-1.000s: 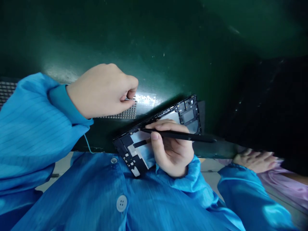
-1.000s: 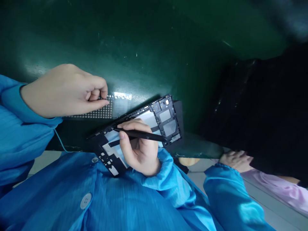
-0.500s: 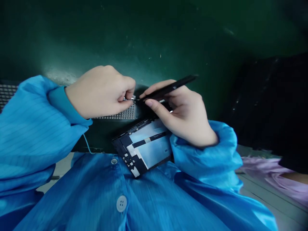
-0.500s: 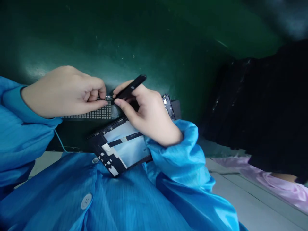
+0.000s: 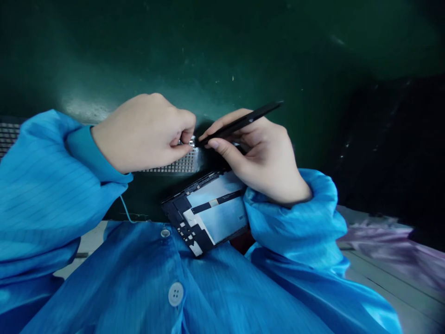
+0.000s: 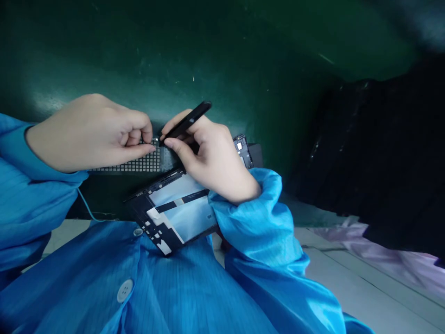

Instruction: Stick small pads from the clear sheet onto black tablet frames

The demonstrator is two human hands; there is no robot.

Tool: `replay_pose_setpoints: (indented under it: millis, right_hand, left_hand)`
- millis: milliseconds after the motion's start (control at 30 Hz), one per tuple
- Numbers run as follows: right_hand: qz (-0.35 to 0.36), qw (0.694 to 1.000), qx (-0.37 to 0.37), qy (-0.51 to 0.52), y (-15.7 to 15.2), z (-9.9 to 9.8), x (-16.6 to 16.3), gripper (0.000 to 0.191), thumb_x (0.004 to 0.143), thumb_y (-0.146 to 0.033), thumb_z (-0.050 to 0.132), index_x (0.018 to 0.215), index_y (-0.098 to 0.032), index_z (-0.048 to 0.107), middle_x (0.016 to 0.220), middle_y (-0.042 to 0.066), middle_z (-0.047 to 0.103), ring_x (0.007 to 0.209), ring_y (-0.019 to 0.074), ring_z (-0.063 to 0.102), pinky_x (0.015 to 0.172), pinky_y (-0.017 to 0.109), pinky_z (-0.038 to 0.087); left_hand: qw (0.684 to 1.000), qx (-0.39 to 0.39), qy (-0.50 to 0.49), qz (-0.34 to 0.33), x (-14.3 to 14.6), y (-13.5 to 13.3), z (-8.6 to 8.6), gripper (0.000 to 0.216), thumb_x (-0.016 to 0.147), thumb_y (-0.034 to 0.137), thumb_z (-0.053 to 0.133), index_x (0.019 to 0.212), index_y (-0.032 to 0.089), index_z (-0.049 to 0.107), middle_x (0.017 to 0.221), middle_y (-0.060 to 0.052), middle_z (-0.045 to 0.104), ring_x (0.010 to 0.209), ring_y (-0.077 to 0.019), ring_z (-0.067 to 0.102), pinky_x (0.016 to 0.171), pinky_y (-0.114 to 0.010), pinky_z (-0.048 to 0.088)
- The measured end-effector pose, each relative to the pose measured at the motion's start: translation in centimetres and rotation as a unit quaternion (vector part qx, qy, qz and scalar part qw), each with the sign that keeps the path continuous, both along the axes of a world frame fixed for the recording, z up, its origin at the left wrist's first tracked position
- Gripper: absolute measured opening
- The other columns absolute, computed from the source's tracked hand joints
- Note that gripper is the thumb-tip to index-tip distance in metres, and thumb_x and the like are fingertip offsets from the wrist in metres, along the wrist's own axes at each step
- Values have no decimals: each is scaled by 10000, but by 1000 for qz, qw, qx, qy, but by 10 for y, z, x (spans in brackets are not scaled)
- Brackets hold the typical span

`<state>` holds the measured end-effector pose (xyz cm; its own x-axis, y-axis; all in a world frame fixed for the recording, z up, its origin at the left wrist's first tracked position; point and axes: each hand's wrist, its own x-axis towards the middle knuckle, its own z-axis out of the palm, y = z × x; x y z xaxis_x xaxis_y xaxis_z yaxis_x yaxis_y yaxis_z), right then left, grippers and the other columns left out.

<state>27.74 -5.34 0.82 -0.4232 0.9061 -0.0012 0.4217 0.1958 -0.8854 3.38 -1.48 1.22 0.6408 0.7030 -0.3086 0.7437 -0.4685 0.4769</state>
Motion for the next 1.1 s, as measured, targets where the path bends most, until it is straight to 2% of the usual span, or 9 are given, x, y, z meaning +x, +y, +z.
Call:
replay_pose_setpoints:
  millis: [100,200,300,467,567,700,867,967,1100]
  right_hand:
    - [-130,987,-5,93,-19,2,9,58,1066,-328,792,1119,-306,800,1015,21,837,830,208,787,747,371,681]
    - [-272,948,57,152,-47,-2,17,44,1046,-265,806,1084,-281,821,924,12,800,759,164,735,691,306,627]
    - [-321,932,101,133,-68,-14,19,64,1050,-297,818,1111,-283,805,952,8,794,823,179,782,756,331,663]
    - [-294,944,122,83,-78,-33,18,117,1093,-324,759,1209,-310,753,1043,31,813,961,240,844,868,433,712]
    - [-292,947,123,49,-79,-32,23,134,1096,-307,747,1229,-319,736,1076,31,819,947,232,834,831,425,702]
    - [-231,968,96,-18,-71,-6,30,116,1078,-294,776,1192,-309,763,1064,35,834,959,246,817,843,442,698]
    - [-116,993,35,12,-32,22,19,97,1083,-304,786,1178,-322,780,1156,29,864,1050,252,842,954,465,721]
    - [11,1000,14,4,-6,13,6,117,1086,-370,777,1166,-286,791,1152,30,871,1048,250,849,958,425,724]
    - [47,999,-2,-19,6,-6,-1,228,1102,-475,742,1194,-274,796,1142,38,868,1017,244,843,904,390,727]
  left_hand:
    - [1000,-1,-5,-14,-2,0,2,275,1045,328,527,1000,210,770,747,7,708,689,-156,573,677,-347,358]
    - [1000,-1,-11,-19,-4,-1,4,302,1079,337,500,989,196,752,737,23,681,698,-128,541,687,-328,354]
    - [1000,3,-20,-22,-6,-1,0,264,1057,336,528,973,199,737,749,15,685,694,-141,557,689,-330,359]
    - [997,27,-66,-9,-10,-1,-12,229,994,391,563,911,236,710,701,24,690,630,-159,588,658,-329,363]
    - [996,25,-81,-7,-12,-1,-14,257,981,423,537,899,248,706,683,21,696,613,-168,603,640,-331,365]
    - [996,23,-89,-1,-13,-2,-15,253,976,437,541,887,257,696,677,24,693,601,-167,603,639,-329,362]
    - [996,25,-83,-5,-10,0,-12,236,965,428,551,905,255,700,687,26,697,607,-160,588,641,-327,356]
    - [999,4,-48,-19,-7,1,-2,231,994,383,546,938,234,714,725,12,713,644,-160,591,659,-332,378]
    - [999,-16,-28,-31,-5,1,5,252,1037,325,509,955,212,719,749,2,714,675,-167,605,692,-344,398]
